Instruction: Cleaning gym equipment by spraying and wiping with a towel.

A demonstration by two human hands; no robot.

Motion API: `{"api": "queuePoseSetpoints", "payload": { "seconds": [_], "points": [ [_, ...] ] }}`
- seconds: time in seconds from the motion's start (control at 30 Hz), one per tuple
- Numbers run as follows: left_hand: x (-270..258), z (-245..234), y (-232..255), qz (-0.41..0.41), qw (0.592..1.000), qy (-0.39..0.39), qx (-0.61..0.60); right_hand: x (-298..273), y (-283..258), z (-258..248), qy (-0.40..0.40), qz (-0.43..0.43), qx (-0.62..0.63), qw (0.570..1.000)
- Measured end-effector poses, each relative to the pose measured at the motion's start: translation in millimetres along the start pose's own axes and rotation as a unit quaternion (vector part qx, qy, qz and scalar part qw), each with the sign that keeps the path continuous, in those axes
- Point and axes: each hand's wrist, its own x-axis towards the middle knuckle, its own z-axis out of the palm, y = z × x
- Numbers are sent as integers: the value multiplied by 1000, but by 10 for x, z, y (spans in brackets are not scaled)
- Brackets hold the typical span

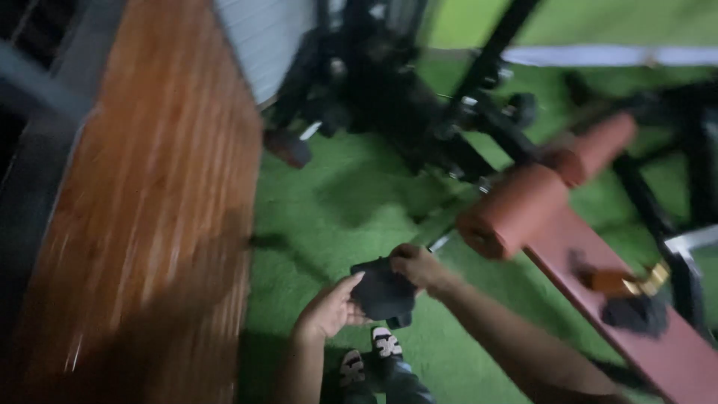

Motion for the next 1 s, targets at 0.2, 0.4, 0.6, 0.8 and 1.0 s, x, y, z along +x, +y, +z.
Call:
{"api": "queuePoseSetpoints", "payload": {
  "seconds": [0.2,0.4,0.6,0.8,1.0],
  "points": [
    [-672,1530,357,-65,983,-152,84,-885,768,-812,107,-105,99,984],
    [-699,2642,241,-86,944,-253,194,-2166,984,-1474,190,-28,248,950],
    [-977,3789,226,-18,928,-277,246,-2443,1733,-2284,145,-143,439,875],
    [-663,4607,61,119,912,-284,272,-3234,1275,-3059,80,-163,471,863],
    [-508,5653,-70,178,913,-253,267,-3344,1441,-4202,-23,-223,451,864]
  ]
}}
